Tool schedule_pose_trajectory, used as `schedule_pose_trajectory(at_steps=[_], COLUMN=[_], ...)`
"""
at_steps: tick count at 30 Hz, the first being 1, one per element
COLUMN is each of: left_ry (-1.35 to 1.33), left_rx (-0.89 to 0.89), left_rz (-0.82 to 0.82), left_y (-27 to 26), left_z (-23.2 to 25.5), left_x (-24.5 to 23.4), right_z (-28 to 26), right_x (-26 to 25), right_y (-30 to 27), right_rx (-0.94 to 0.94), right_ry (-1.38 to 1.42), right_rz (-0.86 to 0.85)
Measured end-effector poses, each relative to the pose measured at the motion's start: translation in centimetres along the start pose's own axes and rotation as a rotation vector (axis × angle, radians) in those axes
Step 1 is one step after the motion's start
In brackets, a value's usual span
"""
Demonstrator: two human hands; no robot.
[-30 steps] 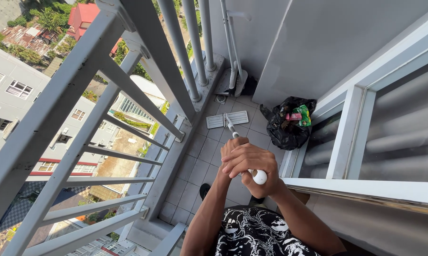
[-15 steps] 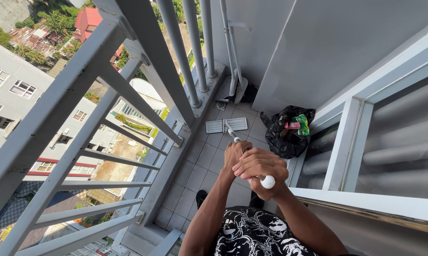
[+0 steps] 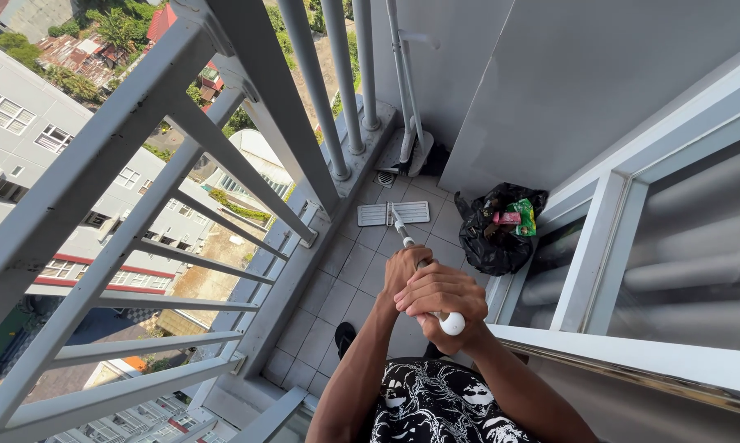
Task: The person is mopping the floor of a balcony using a flat mop.
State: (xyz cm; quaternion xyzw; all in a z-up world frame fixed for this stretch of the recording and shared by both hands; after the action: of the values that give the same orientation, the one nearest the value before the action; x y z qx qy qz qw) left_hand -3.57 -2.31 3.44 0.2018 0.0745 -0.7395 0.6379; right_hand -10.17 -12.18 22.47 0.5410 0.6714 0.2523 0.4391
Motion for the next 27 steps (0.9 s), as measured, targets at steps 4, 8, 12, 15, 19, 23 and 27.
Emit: schedule_pose_trajectory(at_steps=[4, 8, 12, 15, 19, 23, 27], left_ry=[-0.031, -0.05, -0.056, -0.007, -0.07, 0.017, 0.067], left_rx=[-0.041, -0.048, -0.074, 0.002, 0.042, -0.099, -0.135], left_rz=[0.043, 0.121, 0.114, 0.072, 0.114, 0.119, 0.087], left_y=[-1.1, -0.3, 0.4, -1.4, -3.8, -5.7, -8.1], left_z=[0.6, 1.3, -0.5, -0.8, -0.5, 0.7, 1.2], left_x=[1.0, 2.0, 3.3, 3.1, 3.9, 4.4, 5.5], right_z=[-0.5, 0.3, 1.4, 1.1, 0.3, -1.1, -3.1], right_x=[-0.7, -2.0, -2.8, -1.9, -1.0, -1.4, -2.1], right_y=[-1.0, -0.5, -0.7, -3.5, -7.4, -9.1, -11.3], right_rx=[-0.005, 0.011, -0.017, -0.1, -0.089, -0.032, 0.054], right_ry=[0.025, 0.034, 0.094, 0.097, 0.139, 0.083, 0.026], right_rz=[-0.049, -0.093, -0.137, -0.212, -0.205, -0.2, -0.208])
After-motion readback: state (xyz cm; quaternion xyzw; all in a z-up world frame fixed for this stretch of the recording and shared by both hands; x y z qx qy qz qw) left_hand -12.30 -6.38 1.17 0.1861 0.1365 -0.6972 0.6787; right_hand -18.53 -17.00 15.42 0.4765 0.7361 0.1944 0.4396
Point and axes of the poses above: each hand's wrist, its own y-axis towards the middle knuckle, its own x-axis out of the palm, z = x × y, the point moved 2 cm from there along y, towards the middle knuckle, and after that the axes turned 12 degrees about -y, right-handed, at the moved point
